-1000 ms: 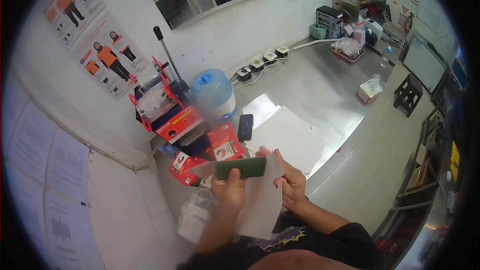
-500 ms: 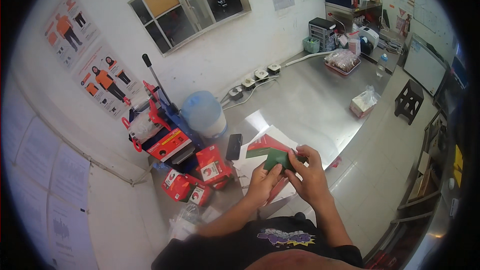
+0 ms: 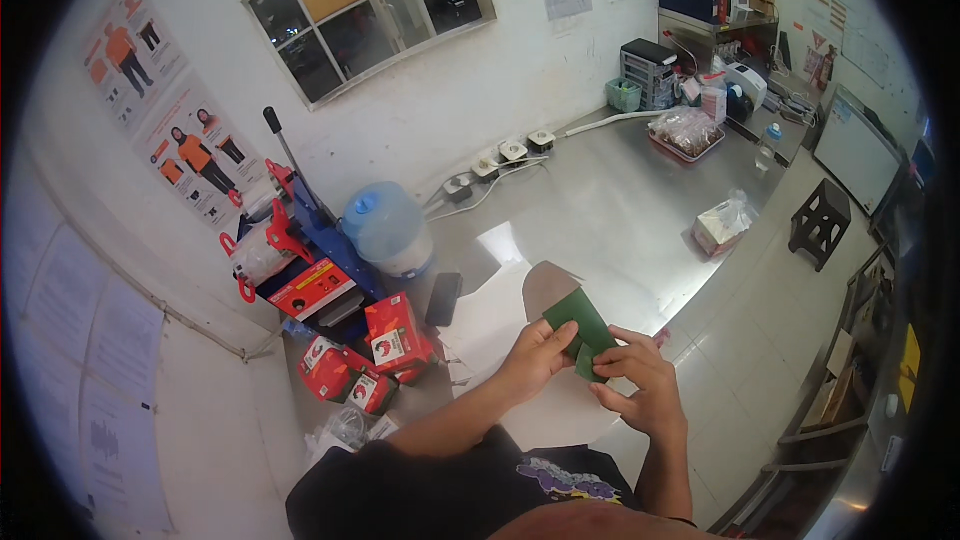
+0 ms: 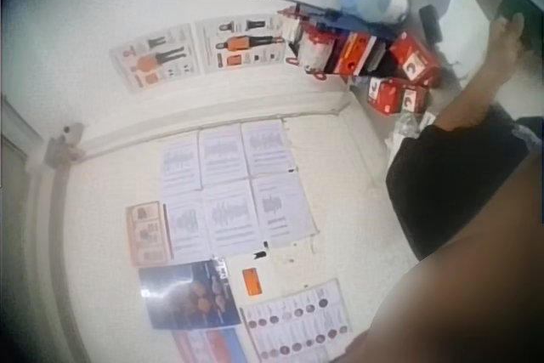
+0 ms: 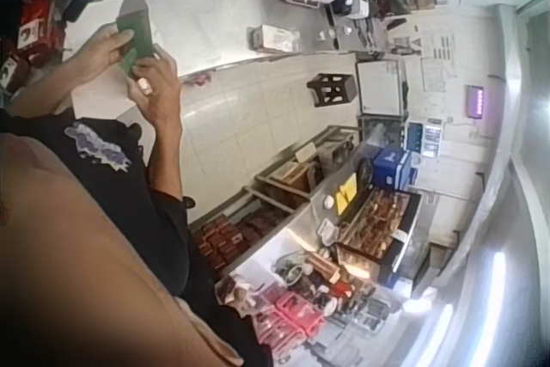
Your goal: The person assembles red and white cardboard boxes by folding flat sheets into shape. They handle the boxes one at a time, folding the flaps and securing the structure. The person also briefly handles a white egg from a cooler and a green packet before returning to box assembly.
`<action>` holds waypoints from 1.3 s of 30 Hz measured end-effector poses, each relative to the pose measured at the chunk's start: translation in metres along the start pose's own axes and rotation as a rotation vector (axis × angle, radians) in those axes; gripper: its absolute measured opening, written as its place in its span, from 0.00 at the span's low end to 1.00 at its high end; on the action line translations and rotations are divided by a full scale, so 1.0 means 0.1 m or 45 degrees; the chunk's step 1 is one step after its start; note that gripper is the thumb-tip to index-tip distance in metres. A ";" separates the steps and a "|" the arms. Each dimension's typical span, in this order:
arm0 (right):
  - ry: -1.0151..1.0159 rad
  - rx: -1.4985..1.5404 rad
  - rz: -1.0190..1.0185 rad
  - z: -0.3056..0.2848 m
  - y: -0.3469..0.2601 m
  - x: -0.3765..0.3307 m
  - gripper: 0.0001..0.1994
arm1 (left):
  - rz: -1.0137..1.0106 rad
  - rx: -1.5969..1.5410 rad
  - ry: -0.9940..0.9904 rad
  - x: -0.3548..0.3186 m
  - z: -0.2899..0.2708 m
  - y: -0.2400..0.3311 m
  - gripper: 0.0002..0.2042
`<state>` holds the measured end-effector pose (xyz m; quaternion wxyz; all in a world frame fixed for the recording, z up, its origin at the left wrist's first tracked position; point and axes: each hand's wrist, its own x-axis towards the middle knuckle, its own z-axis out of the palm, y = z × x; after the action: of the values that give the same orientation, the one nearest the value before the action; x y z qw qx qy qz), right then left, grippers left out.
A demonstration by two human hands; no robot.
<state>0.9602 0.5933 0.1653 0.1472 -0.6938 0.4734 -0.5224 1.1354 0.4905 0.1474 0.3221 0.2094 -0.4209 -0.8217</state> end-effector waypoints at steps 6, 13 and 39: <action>-0.014 -0.075 0.013 0.04 0.04 -0.08 0.12 | -0.061 0.101 -0.013 0.12 -0.02 0.00 0.16; 0.533 -0.321 0.067 0.37 0.18 -0.17 0.12 | -0.148 0.027 -0.060 0.17 0.10 -0.06 0.16; 0.822 -0.430 0.262 0.52 0.12 -0.54 0.12 | -0.204 -0.016 -0.107 0.17 0.23 -0.36 0.14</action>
<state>0.9991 0.6159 0.1034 -0.0743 -0.4567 0.6421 -0.6113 1.0965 0.5075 0.1292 0.2386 0.2056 -0.4108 -0.8556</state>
